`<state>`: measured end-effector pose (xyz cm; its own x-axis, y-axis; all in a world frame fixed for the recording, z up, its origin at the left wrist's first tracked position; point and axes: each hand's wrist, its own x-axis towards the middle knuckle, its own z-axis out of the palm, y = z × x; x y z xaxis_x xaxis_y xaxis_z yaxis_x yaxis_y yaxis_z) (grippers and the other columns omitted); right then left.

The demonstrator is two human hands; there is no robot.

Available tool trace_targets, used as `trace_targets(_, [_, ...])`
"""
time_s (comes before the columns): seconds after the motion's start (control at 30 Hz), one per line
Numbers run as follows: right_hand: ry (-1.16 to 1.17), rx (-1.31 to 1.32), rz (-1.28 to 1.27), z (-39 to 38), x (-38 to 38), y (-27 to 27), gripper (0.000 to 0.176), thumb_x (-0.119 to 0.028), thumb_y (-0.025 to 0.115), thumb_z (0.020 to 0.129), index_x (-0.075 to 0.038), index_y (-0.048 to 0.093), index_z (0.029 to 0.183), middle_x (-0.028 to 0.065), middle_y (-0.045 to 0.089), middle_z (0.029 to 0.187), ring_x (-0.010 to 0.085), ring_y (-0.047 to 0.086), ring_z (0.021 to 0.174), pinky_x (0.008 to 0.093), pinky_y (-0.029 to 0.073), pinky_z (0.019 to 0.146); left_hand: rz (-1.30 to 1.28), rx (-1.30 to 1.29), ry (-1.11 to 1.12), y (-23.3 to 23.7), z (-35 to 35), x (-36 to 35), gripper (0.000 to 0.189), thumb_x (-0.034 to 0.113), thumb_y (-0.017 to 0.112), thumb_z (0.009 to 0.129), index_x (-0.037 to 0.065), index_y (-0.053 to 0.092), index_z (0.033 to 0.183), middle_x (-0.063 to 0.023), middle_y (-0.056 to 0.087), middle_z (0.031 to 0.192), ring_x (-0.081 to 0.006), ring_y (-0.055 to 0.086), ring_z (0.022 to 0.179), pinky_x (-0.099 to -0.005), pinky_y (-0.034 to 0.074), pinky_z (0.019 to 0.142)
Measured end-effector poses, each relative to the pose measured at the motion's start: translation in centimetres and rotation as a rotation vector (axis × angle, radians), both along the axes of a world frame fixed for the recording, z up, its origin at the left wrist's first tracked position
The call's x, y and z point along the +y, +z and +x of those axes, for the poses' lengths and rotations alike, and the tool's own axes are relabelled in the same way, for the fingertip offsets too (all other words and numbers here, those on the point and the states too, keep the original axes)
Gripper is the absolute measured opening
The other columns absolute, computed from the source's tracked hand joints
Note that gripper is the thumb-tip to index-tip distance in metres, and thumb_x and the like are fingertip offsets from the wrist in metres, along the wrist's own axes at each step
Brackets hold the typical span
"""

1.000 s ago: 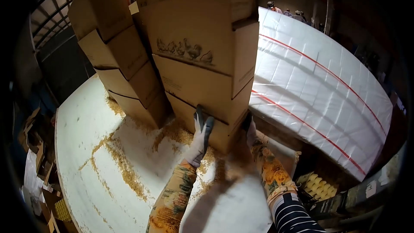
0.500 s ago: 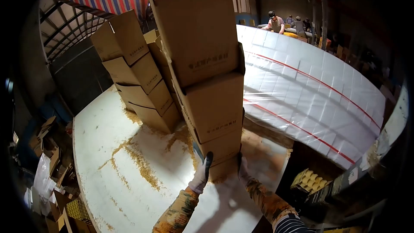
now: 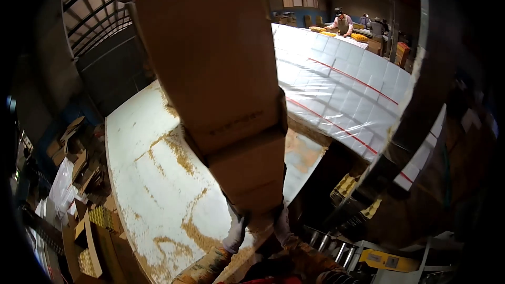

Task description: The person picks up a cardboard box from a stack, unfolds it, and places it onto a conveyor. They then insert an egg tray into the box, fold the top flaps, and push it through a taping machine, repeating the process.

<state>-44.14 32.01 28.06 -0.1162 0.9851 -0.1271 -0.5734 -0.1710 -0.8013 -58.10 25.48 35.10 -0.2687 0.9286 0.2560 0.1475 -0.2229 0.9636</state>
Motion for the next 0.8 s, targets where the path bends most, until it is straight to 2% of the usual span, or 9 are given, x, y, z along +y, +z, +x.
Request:
trace_targets(0.13, [0.303, 0.007, 0.177, 5.7, 3.7, -12.9, 0.044, -0.034, 0.039, 0.105, -0.006, 0.048, 0.136, 0.007, 0.055, 0.129, 0.0203, 0.048, 0.125, 0.0333, 0.038, 0.108, -0.053, 0.186, 0.037, -3.4, 5.0, -3.3, 0.094, 0.031, 0.063, 0.092, 0.001, -0.001, 0.154, -0.0327, -0.011, 0.157, -0.0419, -0.005, 0.148, -0.0434, 0.006, 0.121])
trace_targets(0.17, [0.358, 0.524, -0.205, 6.1, 1.3, -3.9, 0.044, -0.032, 0.049, 0.102, -0.004, 0.048, 0.136, 0.011, 0.055, 0.127, 0.0237, 0.048, 0.126, 0.0344, 0.038, 0.107, -0.039, 0.191, 0.019, -2.6, 5.2, -3.9, 0.094, 0.031, 0.063, 0.092, 0.001, -0.001, 0.154, -0.0327, -0.011, 0.157, -0.0419, -0.005, 0.148, -0.0434, 0.006, 0.121])
trace_targets(0.23, [-0.133, -0.479, 0.321, 7.2, -2.9, 11.3, 0.048, -0.028, 0.056, 0.099, 0.0, 0.045, 0.136, 0.0164, 0.051, 0.133, 0.0281, 0.046, 0.128, 0.0344, 0.036, 0.108, 0.141, 0.106, -0.28, 0.1, 4.7, -5.6, 0.091, 0.028, 0.061, 0.095, 0.004, -0.003, 0.155, -0.0209, -0.002, 0.162, -0.0322, 0.008, 0.149, -0.0381, 0.013, 0.12])
trace_targets(0.37, [-0.68, -0.628, 1.394, 7.2, -2.7, 35.2, 0.078, -0.018, 0.071, 0.08, 0.004, 0.035, 0.146, 0.0224, 0.037, 0.149, 0.0369, 0.03, 0.141, 0.0458, 0.023, 0.116, 0.455, 0.535, 0.027, 17.3, 5.0, -9.0, 0.097, 0.025, 0.076, 0.076, 0.002, 0.022, 0.153, -0.0243, 0.017, 0.158, -0.036, 0.012, 0.149, -0.0459, 0.018, 0.118])
trace_targets(0.4, [-0.986, -0.961, 1.443, 6.4, -2.3, 41.4, 0.084, -0.025, 0.074, 0.08, 0.004, 0.033, 0.146, 0.0248, 0.036, 0.148, 0.0367, 0.028, 0.142, 0.0466, 0.022, 0.116, 0.586, 0.519, 0.083, 19.4, 3.9, -7.7, 0.099, 0.028, 0.079, 0.075, 0.006, 0.024, 0.153, -0.0258, 0.015, 0.158, -0.0402, 0.011, 0.147, -0.05, 0.018, 0.117])
trace_targets(0.5, [-0.685, -0.702, 1.341, 1.9, 6.4, 52.2, 0.083, -0.037, 0.078, 0.077, 0.005, 0.041, 0.137, 0.0252, 0.051, 0.133, 0.0354, 0.048, 0.125, 0.0403, 0.037, 0.107, 0.818, 0.449, 0.325, 25.6, 0.2, -2.0, 0.088, 0.024, 0.075, 0.078, 0.005, 0.029, 0.151, -0.024, 0.019, 0.158, -0.0368, 0.01, 0.149, -0.0488, 0.019, 0.117])
trace_targets(0.6, [-0.464, -0.722, 1.311, -1.6, 6.9, 50.6, 0.068, -0.032, 0.077, 0.08, 0.005, 0.047, 0.129, 0.0196, 0.063, 0.115, 0.0309, 0.061, 0.106, 0.0361, 0.047, 0.096, 0.903, 0.154, 0.307, 28.2, -4.5, 3.7, 0.083, 0.021, 0.073, 0.081, 0.006, 0.031, 0.151, -0.0234, 0.02, 0.157, -0.0369, 0.011, 0.148, -0.0495, 0.019, 0.117])
trace_targets(0.7, [-0.484, -0.645, 1.271, -2.4, 5.8, 49.7, 0.051, -0.022, 0.074, 0.083, 0.003, 0.052, 0.122, 0.0136, 0.068, 0.103, 0.023, 0.066, 0.093, 0.0323, 0.053, 0.085, 0.824, 0.697, 0.271, 29.0, -5.8, 5.2, 0.094, 0.04, 0.079, 0.072, 0.008, 0.035, 0.149, -0.0295, 0.025, 0.151, -0.0444, 0.021, 0.142, -0.0555, 0.01, 0.117])
trace_targets(0.8, [-0.562, -0.531, 1.101, -1.7, -0.5, 49.1, 0.031, -0.006, 0.066, 0.088, 0.002, 0.056, 0.116, 0.0105, 0.069, 0.101, 0.0124, 0.065, 0.087, 0.028, 0.054, 0.077, 0.812, 0.731, 0.315, 24.9, -4.5, 4.8, 0.096, 0.042, 0.082, 0.065, 0.005, 0.041, 0.143, -0.0326, 0.025, 0.148, -0.049, 0.023, 0.138, -0.0594, 0.012, 0.116])
